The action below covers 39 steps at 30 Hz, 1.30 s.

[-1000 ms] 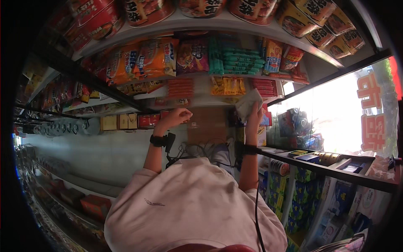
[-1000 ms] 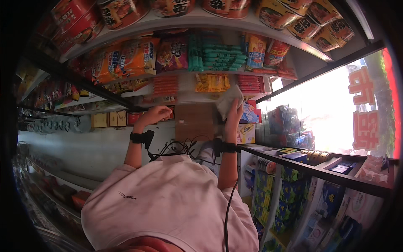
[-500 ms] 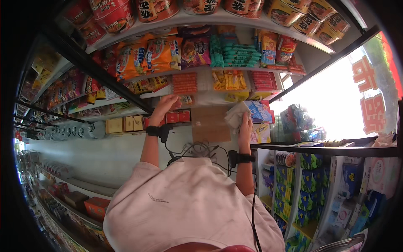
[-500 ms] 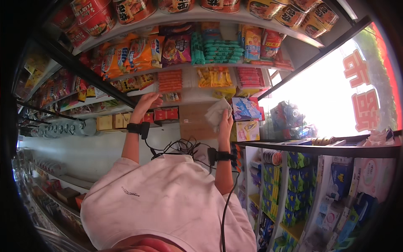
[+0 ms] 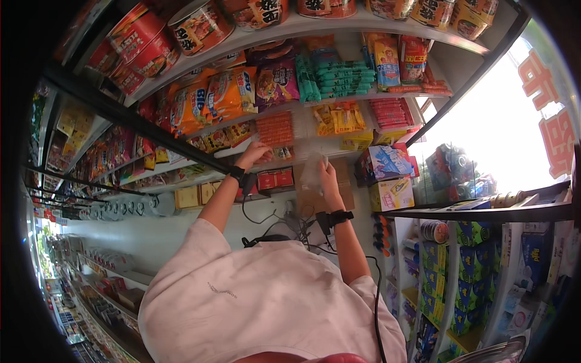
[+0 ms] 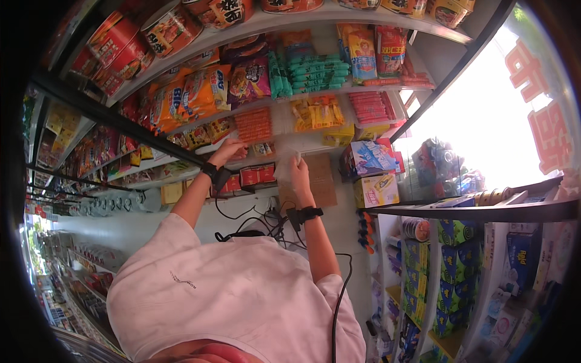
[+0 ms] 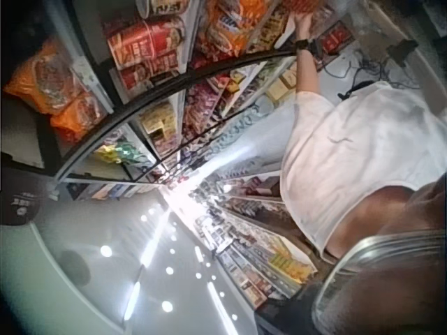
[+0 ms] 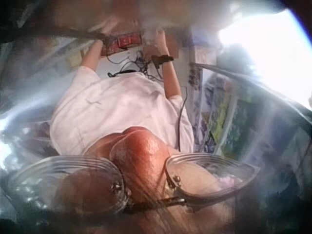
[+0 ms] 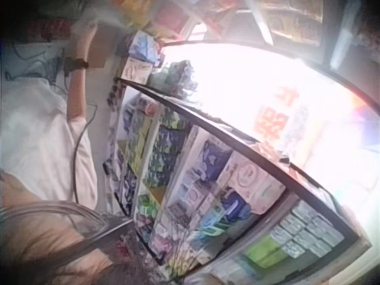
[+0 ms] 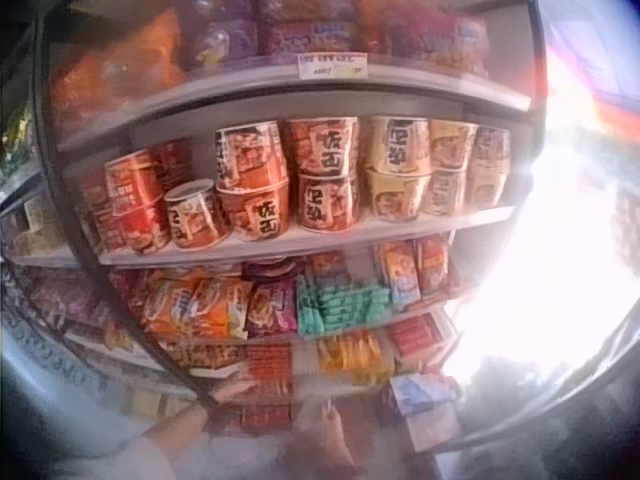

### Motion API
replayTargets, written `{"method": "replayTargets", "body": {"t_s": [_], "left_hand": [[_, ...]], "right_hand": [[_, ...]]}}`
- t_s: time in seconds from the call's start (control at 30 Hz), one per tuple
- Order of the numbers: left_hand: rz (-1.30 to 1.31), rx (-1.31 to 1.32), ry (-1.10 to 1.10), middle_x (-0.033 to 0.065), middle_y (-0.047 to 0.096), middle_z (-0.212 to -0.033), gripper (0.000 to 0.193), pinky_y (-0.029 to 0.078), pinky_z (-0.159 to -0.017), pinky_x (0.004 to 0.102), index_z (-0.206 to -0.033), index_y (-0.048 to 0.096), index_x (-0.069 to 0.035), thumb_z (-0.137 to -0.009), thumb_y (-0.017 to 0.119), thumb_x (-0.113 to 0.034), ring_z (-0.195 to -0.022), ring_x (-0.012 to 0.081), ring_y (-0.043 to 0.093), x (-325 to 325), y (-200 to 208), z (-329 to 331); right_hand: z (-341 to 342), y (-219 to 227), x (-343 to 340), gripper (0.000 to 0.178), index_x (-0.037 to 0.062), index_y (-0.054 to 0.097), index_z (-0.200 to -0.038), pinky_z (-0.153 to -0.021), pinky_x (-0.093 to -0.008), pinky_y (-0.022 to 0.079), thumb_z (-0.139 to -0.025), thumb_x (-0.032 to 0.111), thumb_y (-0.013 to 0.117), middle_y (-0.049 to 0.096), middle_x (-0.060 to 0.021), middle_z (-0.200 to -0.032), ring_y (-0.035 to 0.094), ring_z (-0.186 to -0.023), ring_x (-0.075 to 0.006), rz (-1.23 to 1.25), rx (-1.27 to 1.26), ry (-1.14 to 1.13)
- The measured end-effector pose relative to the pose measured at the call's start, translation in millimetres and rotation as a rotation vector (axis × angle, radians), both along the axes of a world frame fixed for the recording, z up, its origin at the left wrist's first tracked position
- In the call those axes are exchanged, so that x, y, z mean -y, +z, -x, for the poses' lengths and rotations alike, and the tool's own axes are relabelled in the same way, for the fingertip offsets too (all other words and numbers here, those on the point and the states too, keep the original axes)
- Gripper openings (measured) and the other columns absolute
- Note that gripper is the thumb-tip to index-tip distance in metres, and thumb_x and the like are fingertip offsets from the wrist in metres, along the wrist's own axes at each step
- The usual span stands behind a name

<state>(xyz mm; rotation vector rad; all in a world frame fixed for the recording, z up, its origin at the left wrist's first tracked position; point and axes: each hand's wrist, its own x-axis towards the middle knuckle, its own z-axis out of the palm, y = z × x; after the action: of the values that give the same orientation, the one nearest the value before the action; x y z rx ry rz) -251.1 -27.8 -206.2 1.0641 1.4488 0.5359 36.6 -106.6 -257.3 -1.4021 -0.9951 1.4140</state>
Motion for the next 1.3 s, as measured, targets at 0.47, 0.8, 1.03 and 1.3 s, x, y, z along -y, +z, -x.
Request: {"method": "replayTargets", "body": {"t_s": [0.47, 0.8, 1.03, 1.3], "left_hand": [[-0.353, -0.862, -0.169, 0.0244, 0.064, -0.099, 0.03, 0.05, -0.072, 0.0484, -0.113, 0.059, 0.002, -0.096, 0.06, -0.023, -0.09, 0.0398, 0.063, -101, -117, 45], [-0.611, -0.846, -0.255, 0.0254, 0.066, -0.096, 0.023, 0.049, -0.073, 0.0492, -0.106, 0.063, 0.003, -0.09, 0.062, -0.014, -0.088, 0.045, 0.063, -127, -137, 65], [-0.818, -0.767, -0.278, 0.0241, 0.064, -0.088, 0.027, 0.049, -0.07, 0.0445, -0.11, 0.066, 0.0, -0.097, 0.059, -0.023, -0.078, 0.0384, 0.063, -77, -63, 31], [-0.335, -0.3, -0.452, 0.0156, 0.057, -0.08, 0.036, 0.045, -0.068, 0.0358, -0.104, 0.057, 0.007, -0.105, 0.047, -0.027, -0.071, 0.0204, 0.053, 37, 55, -73]], "right_hand": [[138, -42, -154, 0.032, -0.0048, 0.05, -0.118, -0.085, -0.0517, 0.044, -0.102, 0.023, 0.047, 0.058, -0.0332, -0.111, 0.052, -0.104, -0.0521, -0.332, 0.319, -0.318], [180, -96, -177, 0.034, -0.0027, 0.053, -0.124, -0.09, -0.0485, 0.048, -0.096, 0.017, 0.053, 0.058, -0.0291, -0.12, 0.054, -0.112, -0.0459, -0.658, 0.59, -0.085], [123, -39, -121, 0.04, -0.0036, 0.051, -0.129, -0.094, -0.037, 0.047, -0.106, 0.028, 0.043, 0.061, -0.0221, -0.122, 0.059, -0.11, -0.0378, -0.064, -0.009, -0.237], [51, 55, -45, 0.037, 0.0041, 0.056, -0.12, -0.079, -0.0324, 0.05, -0.105, 0.037, 0.046, 0.063, -0.0038, -0.101, 0.06, -0.088, -0.0146, 0.054, -0.925, -0.437]]}}
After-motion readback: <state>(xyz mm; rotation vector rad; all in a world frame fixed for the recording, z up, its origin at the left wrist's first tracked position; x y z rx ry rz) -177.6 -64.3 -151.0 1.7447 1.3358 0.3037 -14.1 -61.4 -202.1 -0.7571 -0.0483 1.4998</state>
